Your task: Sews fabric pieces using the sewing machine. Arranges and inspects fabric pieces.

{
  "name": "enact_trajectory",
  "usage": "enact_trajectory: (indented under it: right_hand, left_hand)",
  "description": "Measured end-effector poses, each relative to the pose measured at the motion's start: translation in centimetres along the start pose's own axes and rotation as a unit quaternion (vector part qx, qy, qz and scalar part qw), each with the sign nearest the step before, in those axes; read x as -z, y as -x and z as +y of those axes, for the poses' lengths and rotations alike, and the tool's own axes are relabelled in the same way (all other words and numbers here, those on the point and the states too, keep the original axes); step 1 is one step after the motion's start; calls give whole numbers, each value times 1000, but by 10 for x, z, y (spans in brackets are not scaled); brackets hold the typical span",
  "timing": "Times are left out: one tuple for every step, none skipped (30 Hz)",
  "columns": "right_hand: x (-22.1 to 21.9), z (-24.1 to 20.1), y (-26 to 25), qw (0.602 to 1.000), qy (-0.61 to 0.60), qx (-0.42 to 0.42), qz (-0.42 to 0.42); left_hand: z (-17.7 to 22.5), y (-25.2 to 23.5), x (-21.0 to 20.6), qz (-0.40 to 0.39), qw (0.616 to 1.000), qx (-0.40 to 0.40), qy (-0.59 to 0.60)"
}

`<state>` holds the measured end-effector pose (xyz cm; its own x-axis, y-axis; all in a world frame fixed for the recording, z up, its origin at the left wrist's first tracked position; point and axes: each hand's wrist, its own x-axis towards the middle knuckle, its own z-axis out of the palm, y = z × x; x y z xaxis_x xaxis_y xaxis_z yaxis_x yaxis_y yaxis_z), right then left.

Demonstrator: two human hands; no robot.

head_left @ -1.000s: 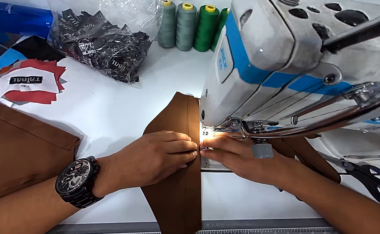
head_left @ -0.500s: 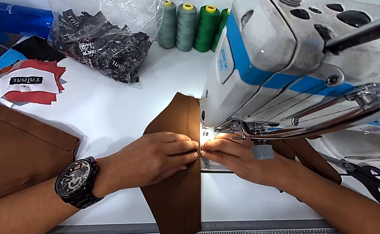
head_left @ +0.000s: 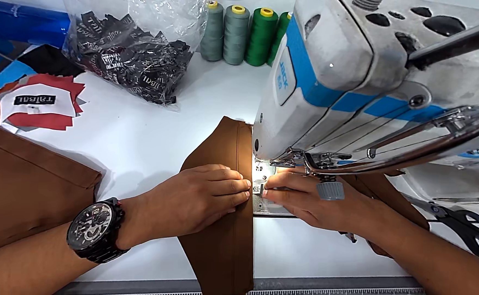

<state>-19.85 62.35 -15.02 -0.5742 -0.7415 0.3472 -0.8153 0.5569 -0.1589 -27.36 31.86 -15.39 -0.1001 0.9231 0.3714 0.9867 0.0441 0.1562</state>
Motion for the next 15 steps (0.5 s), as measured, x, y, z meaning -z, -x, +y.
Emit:
enact_trajectory:
  right_hand:
    - [-2, 0, 0, 1000, 15, 2, 0]
    - [-3, 0, 0, 1000, 29, 3, 0]
    - [-5, 0, 0, 999, 35, 4, -4]
    - [-6, 0, 0, 999, 39, 4, -7]
    - [-6, 0, 0, 999, 39, 6, -8]
    - [-6, -1, 0, 999, 39, 8, -8]
    - [-7, -1, 0, 999, 38, 9, -8]
    - [-8, -1, -1, 999, 36, 9, -7]
    - [-8, -1, -1, 999, 35, 8, -6]
    - [-7, -1, -2, 999, 35, 7, -6]
    - [-7, -1, -2, 999, 32, 4, -9]
    - [-8, -2, -3, 999, 31, 0, -11]
    - [-8, -3, -3, 1000, 27, -2, -10]
    - [-9, -3, -4, 1000, 24, -4, -8]
    - [-10, -3, -4, 1000, 21, -4, -7]
  left_hand:
    - [0, 0, 0, -2, 1000, 1, 5]
    - [0, 0, 0, -4, 1000, 3, 8]
    - [0, 0, 0, -6, 1000, 6, 9]
    - [1, 0, 0, -8, 1000, 8, 8]
    - [1, 0, 0, -8, 1000, 9, 8]
    - [1, 0, -1, -8, 1000, 9, 7]
    - [1, 0, -1, -6, 1000, 8, 6]
    - [1, 0, -1, -5, 1000, 7, 7]
    - [1, 0, -1, -3, 1000, 7, 6]
    - [1, 0, -2, -1, 1000, 7, 7]
    - [1, 0, -2, 0, 1000, 6, 8]
    - [1, -1, -2, 2, 1000, 6, 7]
    - [2, -1, -2, 2, 1000, 6, 6]
    - [2, -1, -2, 3, 1000, 5, 6]
    - [2, -1, -2, 4, 1000, 4, 5]
